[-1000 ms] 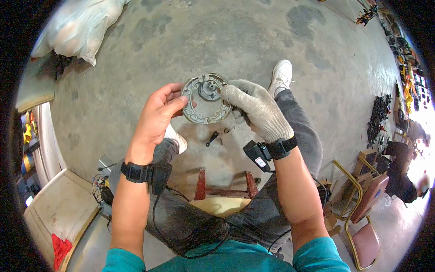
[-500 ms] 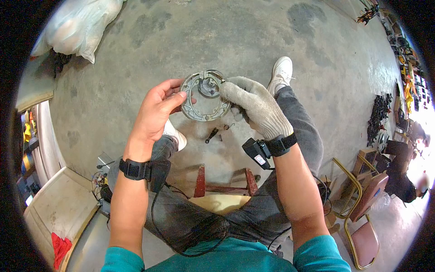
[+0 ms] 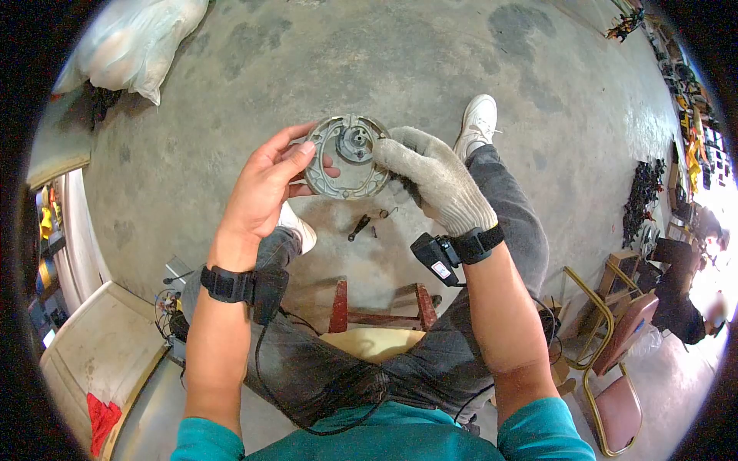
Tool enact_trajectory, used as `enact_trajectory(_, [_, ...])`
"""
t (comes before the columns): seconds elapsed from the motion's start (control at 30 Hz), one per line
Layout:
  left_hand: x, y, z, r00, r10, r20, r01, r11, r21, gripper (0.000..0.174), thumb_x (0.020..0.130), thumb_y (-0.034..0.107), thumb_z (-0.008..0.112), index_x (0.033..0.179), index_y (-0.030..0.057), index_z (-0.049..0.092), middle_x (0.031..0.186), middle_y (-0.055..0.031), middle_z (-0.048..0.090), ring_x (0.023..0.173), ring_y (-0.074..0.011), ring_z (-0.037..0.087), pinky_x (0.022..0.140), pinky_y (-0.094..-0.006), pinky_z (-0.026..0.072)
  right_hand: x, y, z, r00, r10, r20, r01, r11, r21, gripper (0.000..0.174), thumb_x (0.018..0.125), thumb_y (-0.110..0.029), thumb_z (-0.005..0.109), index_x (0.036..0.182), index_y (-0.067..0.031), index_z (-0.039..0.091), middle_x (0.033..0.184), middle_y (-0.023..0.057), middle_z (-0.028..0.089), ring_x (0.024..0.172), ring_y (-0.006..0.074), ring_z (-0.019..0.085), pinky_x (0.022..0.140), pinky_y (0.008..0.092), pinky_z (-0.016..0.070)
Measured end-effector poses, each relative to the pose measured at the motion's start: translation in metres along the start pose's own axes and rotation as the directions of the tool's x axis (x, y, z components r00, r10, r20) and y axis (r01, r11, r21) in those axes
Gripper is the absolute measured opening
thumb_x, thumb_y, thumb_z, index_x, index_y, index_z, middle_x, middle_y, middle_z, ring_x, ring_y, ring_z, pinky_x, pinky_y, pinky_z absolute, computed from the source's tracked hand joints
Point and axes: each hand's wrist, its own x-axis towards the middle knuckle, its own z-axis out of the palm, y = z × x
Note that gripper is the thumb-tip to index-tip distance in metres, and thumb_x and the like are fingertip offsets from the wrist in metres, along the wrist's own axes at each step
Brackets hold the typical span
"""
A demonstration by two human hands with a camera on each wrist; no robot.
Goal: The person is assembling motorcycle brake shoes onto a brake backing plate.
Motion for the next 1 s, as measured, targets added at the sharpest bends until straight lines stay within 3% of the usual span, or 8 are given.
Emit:
enact_trajectory(0.23, [0.001, -0.002, -0.001, 0.998, -0.058, -0.027, 0.057, 0.997, -0.045, 0.043, 0.103, 0.018, 0.062, 0.142, 0.0034, 0.051, 0.112, -0.0081, 0.071, 0.100, -0.0179, 0.071, 0.079, -0.0325, 0.0578, 0.003, 0.002, -0.005, 1.000, 0.027, 0.016, -0.027, 0.999, -0.018, 0.041, 0.098, -0.030, 0.067, 0.122, 0.0027, 0.065, 0.094, 0.0018, 0.065, 0.080, 0.0079, 0.057, 0.068, 0.0221, 0.0449])
enact_trajectory(0.3, [0.000, 0.000, -0.002, 0.998, 0.011, 0.060, -0.008, 0.999, -0.046, 0.046, 0.101, 0.015, 0.064, 0.142, 0.0017, 0.049, 0.113, -0.0094, 0.070, 0.103, -0.0192, 0.070, 0.086, -0.0332, 0.0573, 0.002, 0.001, -0.002, 1.000, 0.030, 0.007, -0.029, 0.999, -0.021, 0.041, 0.098, -0.030, 0.066, 0.123, 0.0028, 0.064, 0.095, 0.0021, 0.065, 0.080, 0.0079, 0.057, 0.068, 0.0223, 0.0451])
enact_trajectory(0.5, [0.003, -0.004, 0.000, 0.978, 0.172, 0.113, -0.157, 0.979, -0.132, 0.049, 0.099, 0.009, 0.065, 0.143, -0.0005, 0.048, 0.117, -0.0129, 0.068, 0.106, -0.0206, 0.069, 0.093, -0.0354, 0.0552, 0.002, 0.004, 0.002, 0.998, -0.052, -0.032, 0.054, 0.994, 0.090, 0.043, 0.098, -0.026, 0.065, 0.128, 0.0040, 0.060, 0.100, 0.0042, 0.065, 0.083, 0.0086, 0.058, 0.070, 0.0226, 0.0462])
enact_trajectory(0.6, [0.003, -0.001, 0.002, 0.982, 0.160, 0.096, -0.154, 0.986, -0.072, 0.050, 0.100, 0.010, 0.062, 0.145, -0.0013, 0.043, 0.118, -0.0131, 0.068, 0.111, -0.0244, 0.068, 0.094, -0.0384, 0.0553, 0.003, 0.003, 0.004, 0.997, -0.076, -0.034, 0.081, 0.982, 0.169, 0.042, 0.098, -0.023, 0.065, 0.128, 0.0055, 0.059, 0.102, 0.0058, 0.065, 0.086, 0.0101, 0.059, 0.074, 0.0237, 0.0481])
enact_trajectory(0.67, [-0.001, 0.003, 0.003, 0.991, 0.114, 0.072, -0.112, 0.993, -0.043, 0.048, 0.100, 0.010, 0.061, 0.143, -0.0017, 0.044, 0.118, -0.0132, 0.068, 0.111, -0.0247, 0.068, 0.093, -0.0385, 0.0557, 0.006, 0.006, -0.003, 1.000, -0.007, 0.022, 0.005, 0.998, 0.061, 0.042, 0.097, -0.022, 0.066, 0.127, 0.0062, 0.058, 0.105, 0.0075, 0.065, 0.090, 0.0118, 0.060, 0.079, 0.0254, 0.0497])
enact_trajectory(0.83, [0.000, 0.004, 0.004, 0.998, 0.022, 0.054, -0.022, 1.000, -0.007, 0.042, 0.101, 0.013, 0.060, 0.138, -0.0017, 0.047, 0.118, -0.0146, 0.068, 0.110, -0.0263, 0.069, 0.091, -0.0398, 0.0570, 0.001, 0.002, 0.006, 1.000, -0.016, 0.006, 0.015, 0.997, 0.073, 0.040, 0.096, -0.023, 0.068, 0.123, 0.0051, 0.060, 0.102, 0.0058, 0.065, 0.089, 0.0113, 0.059, 0.077, 0.0255, 0.0486])
enact_trajectory(0.9, [0.000, 0.005, 0.004, 1.000, 0.022, -0.018, -0.024, 0.994, -0.106, 0.038, 0.102, 0.011, 0.059, 0.135, -0.0024, 0.046, 0.119, -0.0153, 0.068, 0.107, -0.0249, 0.071, 0.088, -0.0376, 0.0575, 0.000, 0.000, 0.004, 1.000, -0.019, 0.007, 0.018, 0.997, 0.080, 0.039, 0.096, -0.024, 0.068, 0.122, 0.0047, 0.061, 0.102, 0.0058, 0.065, 0.089, 0.0112, 0.059, 0.076, 0.0252, 0.0481])
enact_trajectory(1.0, [0.001, 0.002, 0.002, 0.999, 0.038, 0.002, -0.037, 0.982, -0.187, 0.036, 0.102, 0.011, 0.058, 0.134, -0.0023, 0.047, 0.117, -0.0159, 0.069, 0.108, -0.0257, 0.071, 0.087, -0.0383, 0.0574, 0.003, 0.004, 0.002, 1.000, -0.019, 0.011, 0.018, 0.995, 0.093, 0.038, 0.096, -0.024, 0.068, 0.121, 0.0038, 0.062, 0.101, 0.0057, 0.065, 0.088, 0.0111, 0.059, 0.074, 0.0246, 0.0469])
